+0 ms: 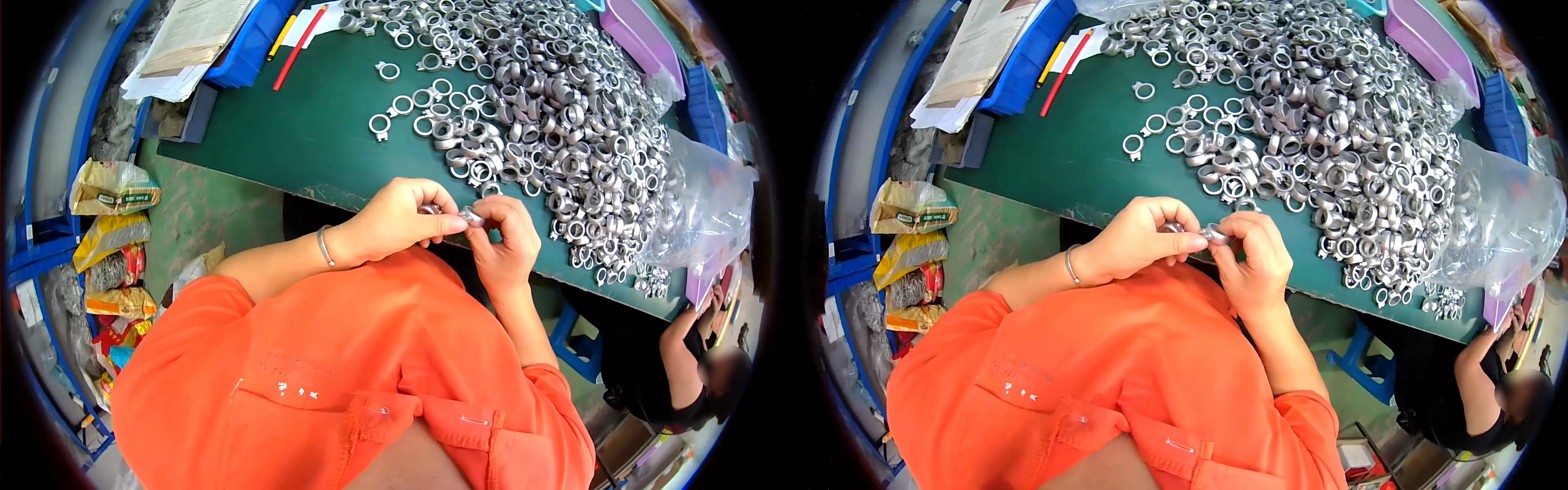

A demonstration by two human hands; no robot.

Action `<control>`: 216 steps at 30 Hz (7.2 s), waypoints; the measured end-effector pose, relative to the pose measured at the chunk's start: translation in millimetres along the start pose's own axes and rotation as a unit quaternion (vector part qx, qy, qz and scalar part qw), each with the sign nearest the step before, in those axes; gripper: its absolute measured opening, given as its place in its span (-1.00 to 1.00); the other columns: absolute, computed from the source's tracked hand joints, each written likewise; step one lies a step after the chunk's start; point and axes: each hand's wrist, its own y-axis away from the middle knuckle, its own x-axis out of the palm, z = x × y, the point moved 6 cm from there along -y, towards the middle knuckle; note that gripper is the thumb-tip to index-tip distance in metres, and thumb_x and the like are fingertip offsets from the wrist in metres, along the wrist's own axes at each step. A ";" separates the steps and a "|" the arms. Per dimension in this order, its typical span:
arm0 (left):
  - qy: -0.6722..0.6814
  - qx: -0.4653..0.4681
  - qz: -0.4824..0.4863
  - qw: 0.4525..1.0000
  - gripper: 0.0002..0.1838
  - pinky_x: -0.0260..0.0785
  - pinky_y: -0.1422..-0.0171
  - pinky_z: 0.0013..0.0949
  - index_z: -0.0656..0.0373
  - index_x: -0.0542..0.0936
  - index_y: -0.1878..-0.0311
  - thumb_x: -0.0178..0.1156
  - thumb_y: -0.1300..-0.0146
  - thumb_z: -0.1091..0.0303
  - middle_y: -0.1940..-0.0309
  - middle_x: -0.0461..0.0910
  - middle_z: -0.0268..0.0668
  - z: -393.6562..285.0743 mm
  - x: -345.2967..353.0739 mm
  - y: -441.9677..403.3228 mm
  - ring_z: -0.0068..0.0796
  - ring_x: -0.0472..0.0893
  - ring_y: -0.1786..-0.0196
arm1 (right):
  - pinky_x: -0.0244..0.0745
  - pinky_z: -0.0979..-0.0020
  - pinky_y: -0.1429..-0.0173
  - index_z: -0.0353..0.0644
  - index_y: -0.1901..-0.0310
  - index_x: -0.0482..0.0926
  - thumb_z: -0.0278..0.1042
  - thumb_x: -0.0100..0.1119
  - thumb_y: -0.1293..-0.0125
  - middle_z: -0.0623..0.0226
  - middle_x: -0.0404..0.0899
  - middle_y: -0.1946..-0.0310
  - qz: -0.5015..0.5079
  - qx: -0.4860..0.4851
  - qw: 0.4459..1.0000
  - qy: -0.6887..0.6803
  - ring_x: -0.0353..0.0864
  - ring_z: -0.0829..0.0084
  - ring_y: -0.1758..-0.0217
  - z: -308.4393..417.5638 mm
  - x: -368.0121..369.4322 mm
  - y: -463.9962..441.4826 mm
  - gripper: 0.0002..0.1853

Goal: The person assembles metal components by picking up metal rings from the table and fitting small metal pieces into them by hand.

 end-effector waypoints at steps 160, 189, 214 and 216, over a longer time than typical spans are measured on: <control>-0.012 0.186 -0.140 0.973 -0.90 0.32 0.33 -0.60 0.24 0.56 0.30 0.28 -0.14 0.48 0.38 0.49 -0.43 -5.2 -39.9 23.1 -0.68 0.45 0.37 | 0.48 0.47 0.19 -0.29 0.16 0.52 -0.73 0.11 -0.12 0.22 0.52 0.25 0.080 -0.014 0.989 -0.126 0.55 0.41 0.22 7.6 42.9 -39.1 -0.76; -0.158 0.278 -0.153 0.935 -0.84 0.37 0.28 -0.59 0.25 0.60 0.18 0.24 -0.15 0.53 0.27 0.57 -0.31 -28.5 -31.4 30.3 -0.60 0.53 0.30 | 0.44 0.49 0.33 -0.30 0.28 0.59 -0.70 0.33 0.05 0.24 0.51 0.36 0.018 -0.053 0.991 -0.118 0.52 0.42 0.35 13.4 16.1 -17.9 -0.76; 0.143 0.073 -0.055 0.985 -0.84 0.35 0.47 -0.60 0.21 0.52 0.13 0.17 -0.25 0.40 0.37 0.53 -0.35 0.5 -25.7 16.7 -0.65 0.50 0.40 | 0.39 0.44 0.33 -0.24 0.30 0.56 -0.70 0.26 0.02 0.29 0.49 0.41 0.076 -0.113 0.989 -0.054 0.48 0.33 0.39 15.3 26.3 -16.5 -0.78; 0.132 0.085 -0.057 0.986 -0.87 0.33 0.45 -0.63 0.24 0.56 0.19 0.22 -0.20 0.48 0.36 0.54 -0.35 -3.1 -24.1 18.4 -0.68 0.48 0.42 | 0.41 0.43 0.30 -0.23 0.30 0.57 -0.71 0.24 0.00 0.28 0.49 0.38 0.082 -0.126 0.988 -0.035 0.49 0.31 0.37 18.2 26.8 -13.8 -0.78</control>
